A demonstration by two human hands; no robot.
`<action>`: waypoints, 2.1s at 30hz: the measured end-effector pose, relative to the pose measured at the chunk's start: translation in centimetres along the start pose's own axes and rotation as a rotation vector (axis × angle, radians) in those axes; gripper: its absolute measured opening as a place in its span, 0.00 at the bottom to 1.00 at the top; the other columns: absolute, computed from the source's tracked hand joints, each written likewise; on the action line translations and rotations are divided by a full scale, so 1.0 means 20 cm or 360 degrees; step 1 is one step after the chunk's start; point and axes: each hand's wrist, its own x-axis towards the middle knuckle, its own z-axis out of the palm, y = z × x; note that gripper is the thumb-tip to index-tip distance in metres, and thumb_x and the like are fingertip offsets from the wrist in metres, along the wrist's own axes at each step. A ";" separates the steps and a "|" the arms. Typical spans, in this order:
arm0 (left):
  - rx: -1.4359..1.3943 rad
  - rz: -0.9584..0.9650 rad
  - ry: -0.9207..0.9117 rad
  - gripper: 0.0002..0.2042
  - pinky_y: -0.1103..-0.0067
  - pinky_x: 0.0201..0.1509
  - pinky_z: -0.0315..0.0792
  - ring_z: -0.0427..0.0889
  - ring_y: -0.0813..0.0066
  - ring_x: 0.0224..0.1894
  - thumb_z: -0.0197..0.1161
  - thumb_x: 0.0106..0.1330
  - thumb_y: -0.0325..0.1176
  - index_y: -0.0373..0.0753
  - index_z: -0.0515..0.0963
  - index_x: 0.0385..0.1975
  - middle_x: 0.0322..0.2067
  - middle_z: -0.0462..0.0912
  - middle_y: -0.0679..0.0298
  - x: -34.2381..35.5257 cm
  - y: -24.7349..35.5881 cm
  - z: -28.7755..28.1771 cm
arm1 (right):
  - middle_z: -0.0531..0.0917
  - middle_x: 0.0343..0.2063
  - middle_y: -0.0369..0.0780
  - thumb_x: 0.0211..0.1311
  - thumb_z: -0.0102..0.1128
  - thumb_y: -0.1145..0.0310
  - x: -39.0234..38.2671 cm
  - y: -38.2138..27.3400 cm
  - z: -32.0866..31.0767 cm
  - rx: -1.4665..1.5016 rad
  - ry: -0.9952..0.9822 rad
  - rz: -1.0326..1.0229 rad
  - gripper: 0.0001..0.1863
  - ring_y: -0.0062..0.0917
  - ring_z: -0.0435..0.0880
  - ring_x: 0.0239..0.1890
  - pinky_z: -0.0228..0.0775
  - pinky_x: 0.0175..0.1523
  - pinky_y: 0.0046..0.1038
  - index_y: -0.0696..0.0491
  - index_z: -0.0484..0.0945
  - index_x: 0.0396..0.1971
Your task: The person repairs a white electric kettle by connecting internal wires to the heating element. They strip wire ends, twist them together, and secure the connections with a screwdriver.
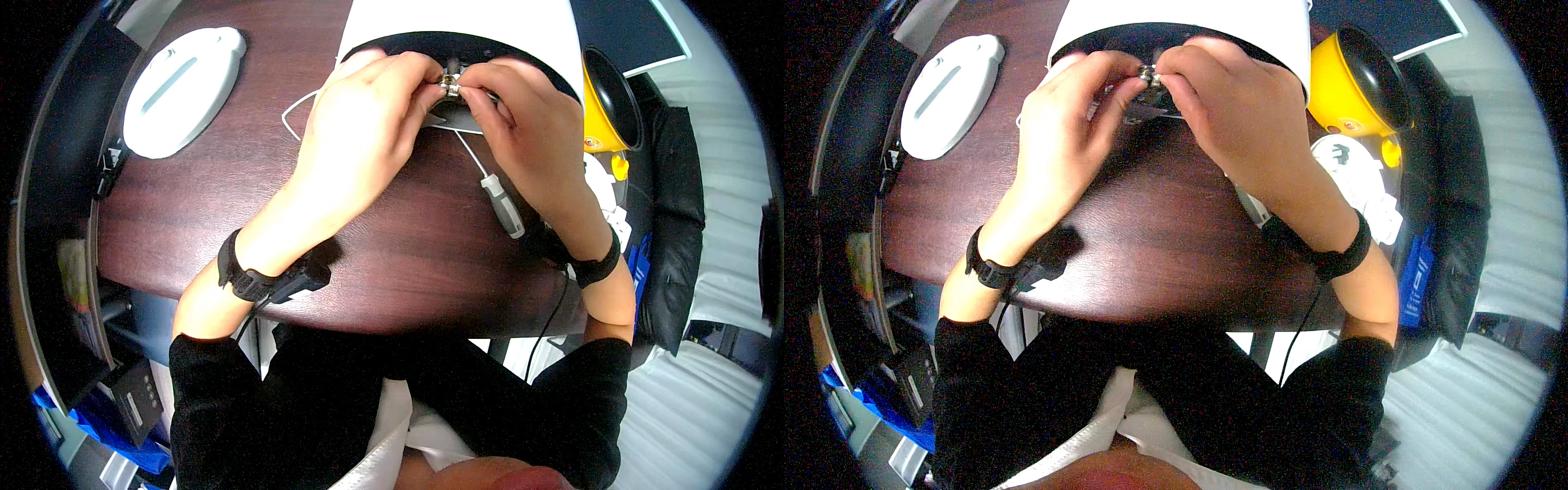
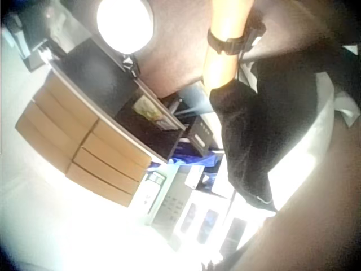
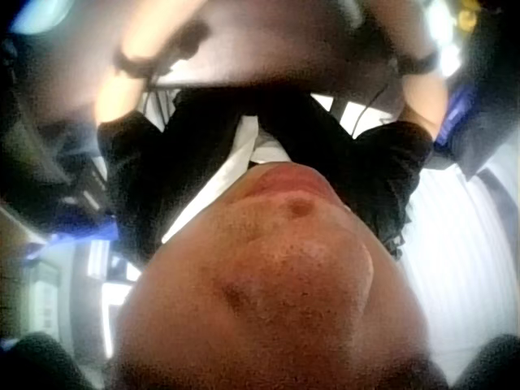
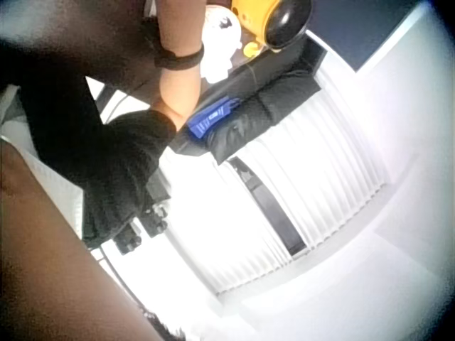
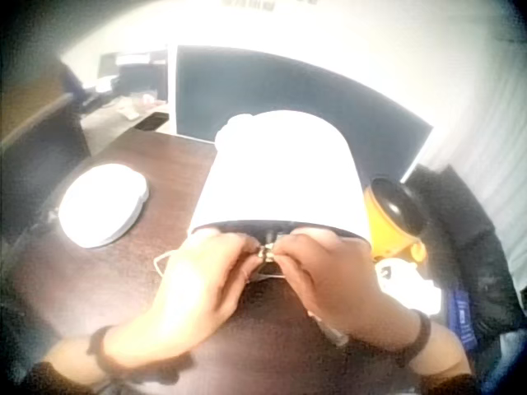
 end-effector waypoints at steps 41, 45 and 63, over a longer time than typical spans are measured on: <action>-0.0242 -0.0221 0.0050 0.06 0.77 0.36 0.76 0.83 0.69 0.29 0.65 0.62 0.30 0.35 0.81 0.35 0.28 0.83 0.57 0.00 0.04 0.06 | 0.80 0.28 0.41 0.58 0.65 0.71 -0.05 -0.03 -0.03 0.0143 0.0078 0.0285 0.05 0.32 0.79 0.22 0.72 0.29 0.28 0.51 0.80 0.33; -0.0293 -0.0230 0.0009 0.06 0.77 0.36 0.76 0.84 0.68 0.29 0.65 0.62 0.30 0.36 0.82 0.35 0.28 0.84 0.56 0.00 0.04 0.08 | 0.81 0.29 0.41 0.58 0.64 0.71 -0.09 -0.03 -0.04 0.0133 0.0112 0.0238 0.05 0.34 0.81 0.24 0.73 0.31 0.29 0.52 0.79 0.34; -0.0366 -0.0396 0.0185 0.08 0.84 0.35 0.75 0.82 0.84 0.31 0.69 0.60 0.28 0.37 0.82 0.37 0.31 0.86 0.65 -0.04 0.07 0.07 | 0.83 0.32 0.43 0.59 0.62 0.71 -0.05 0.00 -0.01 0.0183 0.0098 0.0177 0.05 0.39 0.83 0.34 0.76 0.39 0.33 0.51 0.82 0.35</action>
